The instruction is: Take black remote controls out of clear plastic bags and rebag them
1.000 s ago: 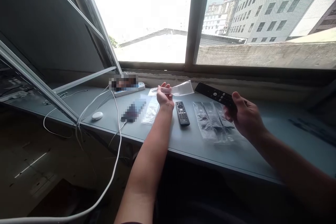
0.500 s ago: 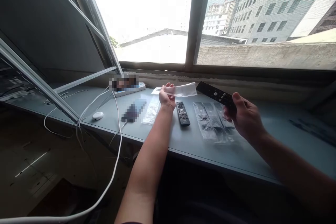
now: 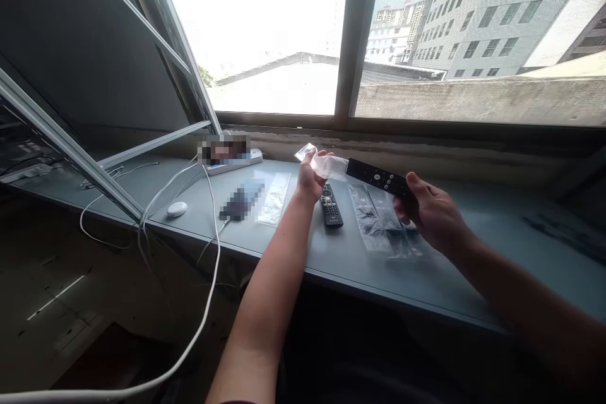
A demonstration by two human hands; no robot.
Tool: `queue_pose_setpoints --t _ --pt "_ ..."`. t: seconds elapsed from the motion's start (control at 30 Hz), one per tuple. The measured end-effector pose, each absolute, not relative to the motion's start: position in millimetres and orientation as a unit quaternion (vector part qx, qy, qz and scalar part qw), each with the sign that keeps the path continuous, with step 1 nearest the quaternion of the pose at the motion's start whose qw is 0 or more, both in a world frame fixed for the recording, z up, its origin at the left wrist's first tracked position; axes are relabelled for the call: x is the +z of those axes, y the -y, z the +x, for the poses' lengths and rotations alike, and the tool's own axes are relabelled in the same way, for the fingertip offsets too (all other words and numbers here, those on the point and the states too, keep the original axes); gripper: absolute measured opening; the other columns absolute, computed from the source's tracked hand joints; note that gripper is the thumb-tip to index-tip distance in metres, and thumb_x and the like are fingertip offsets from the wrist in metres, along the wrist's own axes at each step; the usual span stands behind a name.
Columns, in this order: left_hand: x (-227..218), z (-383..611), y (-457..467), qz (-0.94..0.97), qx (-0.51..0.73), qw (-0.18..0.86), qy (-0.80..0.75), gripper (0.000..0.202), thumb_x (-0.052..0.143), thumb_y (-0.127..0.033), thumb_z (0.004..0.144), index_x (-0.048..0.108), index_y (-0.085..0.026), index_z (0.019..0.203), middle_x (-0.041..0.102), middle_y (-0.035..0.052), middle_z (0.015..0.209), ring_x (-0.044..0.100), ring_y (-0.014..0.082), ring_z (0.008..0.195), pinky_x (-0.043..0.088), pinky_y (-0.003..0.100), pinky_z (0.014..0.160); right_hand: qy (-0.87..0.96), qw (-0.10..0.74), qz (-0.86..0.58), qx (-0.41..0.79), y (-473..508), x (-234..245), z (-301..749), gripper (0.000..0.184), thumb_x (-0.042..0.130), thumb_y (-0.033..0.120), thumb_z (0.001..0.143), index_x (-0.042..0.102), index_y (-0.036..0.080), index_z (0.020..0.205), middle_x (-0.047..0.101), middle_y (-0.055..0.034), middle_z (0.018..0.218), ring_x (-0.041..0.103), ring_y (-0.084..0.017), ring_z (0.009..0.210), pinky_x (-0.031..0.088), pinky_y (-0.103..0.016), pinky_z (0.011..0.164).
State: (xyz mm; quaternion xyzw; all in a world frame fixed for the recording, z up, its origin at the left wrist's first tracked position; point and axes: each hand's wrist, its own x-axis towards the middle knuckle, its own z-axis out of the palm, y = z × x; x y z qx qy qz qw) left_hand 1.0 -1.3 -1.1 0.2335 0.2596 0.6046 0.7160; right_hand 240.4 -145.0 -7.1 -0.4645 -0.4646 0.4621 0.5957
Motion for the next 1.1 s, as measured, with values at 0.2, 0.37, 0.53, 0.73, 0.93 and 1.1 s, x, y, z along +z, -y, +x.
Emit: queue_pose_setpoints --t 0.2,0.37,0.53,0.73,0.93,1.1 --pt "-1.1 6.5 5.8 0.288 0.569 0.724 -0.265 0.04 0.076 -0.042 0.106 0.074 -0.014 0.133 0.085 0.0136 0.114 0.083 0.0205 0.094 0.064 0.027 0.082 0.413 0.623 -0.46 0.479 140.7 -9.5 242.9 0.048 0.092 0.068 0.089 0.071 0.025 0.092 0.068 -0.0028 0.074 0.062 -0.017 0.061 0.053 -0.026 0.045" --pt "-4.3 8.1 0.3 0.25 0.612 0.707 -0.252 0.023 0.062 -0.021 0.111 0.075 -0.013 0.129 0.086 0.0124 0.115 0.082 0.0181 0.092 0.064 0.027 0.083 0.414 0.616 -0.459 0.489 141.7 -8.5 242.7 0.048 0.092 0.068 0.09 0.073 0.024 0.093 0.069 -0.0033 0.072 0.061 -0.017 0.06 0.053 -0.025 0.045" --pt "-3.8 -11.1 -7.4 0.094 0.722 0.629 -0.272 0.033 0.047 -0.024 0.118 0.069 -0.015 0.14 0.086 0.0113 0.118 0.082 0.0163 0.088 0.062 0.023 0.068 0.413 0.608 -0.464 0.495 145.0 -4.1 240.7 0.052 0.093 0.071 0.086 0.071 0.023 0.089 0.068 -0.0033 0.07 0.059 -0.016 0.058 0.052 -0.025 0.045" --pt "-3.8 -17.0 -11.1 0.018 0.731 0.612 -0.3 0.035 0.046 -0.021 0.115 0.069 -0.017 0.142 0.086 0.0101 0.112 0.08 0.0155 0.075 0.051 0.019 0.052 0.442 0.581 -0.463 0.503 149.1 -0.7 235.8 0.056 0.091 0.075 0.085 0.069 0.024 0.087 0.07 -0.0036 0.07 0.058 -0.016 0.055 0.054 -0.027 0.046" --pt "-6.6 -10.0 -12.1 0.05 0.721 0.628 -0.289 0.033 0.045 -0.02 0.115 0.07 -0.013 0.135 0.085 0.0117 0.105 0.08 0.0162 0.075 0.063 0.024 0.069 0.428 0.588 -0.46 0.509 148.0 0.1 236.5 0.055 0.091 0.074 0.086 0.067 0.024 0.086 0.069 -0.0038 0.07 0.058 -0.017 0.056 0.053 -0.027 0.045" --pt "-4.5 -8.8 -8.6 0.075 0.71 0.639 -0.287 0.032 0.047 -0.022 0.115 0.072 -0.013 0.134 0.085 0.0114 0.104 0.078 0.0159 0.073 0.062 0.023 0.066 0.414 0.579 -0.453 0.537 146.7 -1.8 237.5 0.051 0.091 0.068 0.089 0.07 0.022 0.089 0.07 -0.0045 0.069 0.059 -0.016 0.054 0.053 -0.026 0.045"
